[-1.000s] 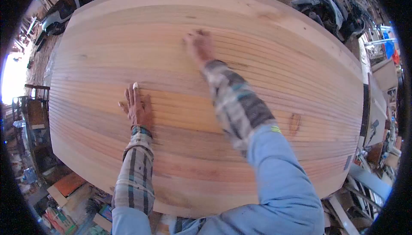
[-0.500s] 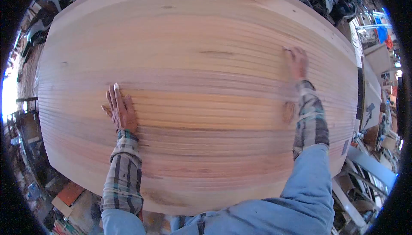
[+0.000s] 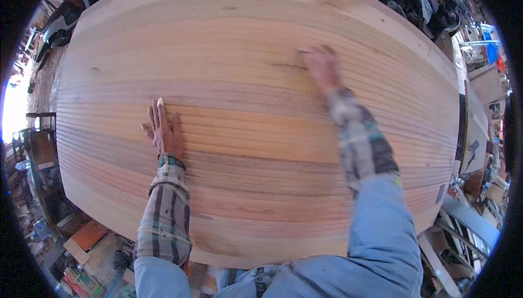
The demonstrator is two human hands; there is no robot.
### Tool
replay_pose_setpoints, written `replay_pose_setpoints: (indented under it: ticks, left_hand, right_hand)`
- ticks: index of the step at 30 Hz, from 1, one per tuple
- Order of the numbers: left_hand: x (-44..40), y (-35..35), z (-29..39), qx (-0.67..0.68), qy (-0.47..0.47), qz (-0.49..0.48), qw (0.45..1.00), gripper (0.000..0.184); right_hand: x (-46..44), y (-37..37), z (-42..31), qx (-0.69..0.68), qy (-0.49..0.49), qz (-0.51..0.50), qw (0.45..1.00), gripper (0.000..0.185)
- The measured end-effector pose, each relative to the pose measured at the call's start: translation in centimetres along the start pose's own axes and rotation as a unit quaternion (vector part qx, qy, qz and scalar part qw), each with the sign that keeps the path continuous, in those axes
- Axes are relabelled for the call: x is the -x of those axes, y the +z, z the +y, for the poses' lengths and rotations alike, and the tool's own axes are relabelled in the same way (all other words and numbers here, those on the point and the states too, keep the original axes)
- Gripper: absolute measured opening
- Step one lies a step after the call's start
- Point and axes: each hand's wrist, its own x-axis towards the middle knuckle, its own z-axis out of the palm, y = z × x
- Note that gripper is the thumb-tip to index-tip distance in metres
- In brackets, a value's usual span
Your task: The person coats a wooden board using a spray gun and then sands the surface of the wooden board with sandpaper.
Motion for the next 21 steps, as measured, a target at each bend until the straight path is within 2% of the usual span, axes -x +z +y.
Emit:
replay_pose_setpoints:
  ticks: [1,2,4,7,8,9,10,11,13,14,16,17,19,21]
  left_hand:
    - [-0.1,-0.1,0.2,0.005,-0.004,0.0,1.0,0.058]
    - [-0.1,0.1,0.2,0.01,-0.006,-0.001,1.0,0.058]
    - [-0.2,0.8,-0.4,0.001,0.001,0.002,1.0,0.058]
    - [0.0,0.4,-0.2,-0.009,0.004,0.002,1.0,0.059]
    - [-0.1,0.0,0.2,-0.003,0.006,-0.004,1.0,0.059]
    - [-0.2,0.1,0.3,-0.009,0.004,0.002,1.0,0.059]
    - [-0.2,0.2,0.4,-0.011,-0.002,-0.003,1.0,0.06]
    - [-0.2,0.3,0.3,-0.013,-0.008,-0.008,1.0,0.06]
    - [-0.1,-0.1,0.2,-0.011,-0.008,-0.008,1.0,0.061]
    - [-0.2,-0.3,0.2,-0.002,-0.001,-0.013,1.0,0.061]
    - [-0.1,-0.6,0.2,-0.001,0.001,-0.009,1.0,0.061]
    - [-0.1,-0.6,0.3,0.004,0.004,-0.005,1.0,0.061]
    - [0.0,-0.6,0.3,0.011,0.002,-0.006,1.0,0.061]
    - [-0.1,-0.4,0.2,0.018,0.002,-0.01,1.0,0.06]
  right_hand:
    - [0.3,-7.2,-0.8,0.093,0.054,-0.122,0.987,0.022]
    - [3.0,-8.1,3.6,0.1,0.029,-0.058,0.993,0.02]
    - [4.3,-10.2,4.9,0.055,0.149,-0.051,0.986,0.019]
    - [-1.0,-3.8,-2.6,0.016,0.087,-0.096,0.991,0.022]
    - [-2.5,1.9,-4.6,0.032,-0.01,0.019,0.999,0.014]
    - [-5.6,6.1,-8.6,-0.02,-0.028,0.059,0.998,0.013]
    - [-8.7,9.4,-12.7,-0.052,-0.018,0.071,0.996,0.013]
    - [-11.9,11.1,-17.1,-0.058,0.011,0.007,0.998,0.012]
    - [-16.3,13.0,-22.1,-0.11,-0.006,0.004,0.994,0.015]
    - [-16.5,12.8,-22.0,-0.113,-0.006,0.008,0.994,0.015]
    - [-16.1,11.8,-21.0,-0.118,0.015,-0.073,0.99,0.018]
    - [-14.5,10.0,-18.8,-0.124,0.008,-0.056,0.991,0.02]
    - [-8.4,5.4,-10.4,-0.084,0.005,-0.066,0.994,0.024]
    - [-1.7,-2.8,-2.4,-0.02,0.046,-0.052,0.997,0.02]
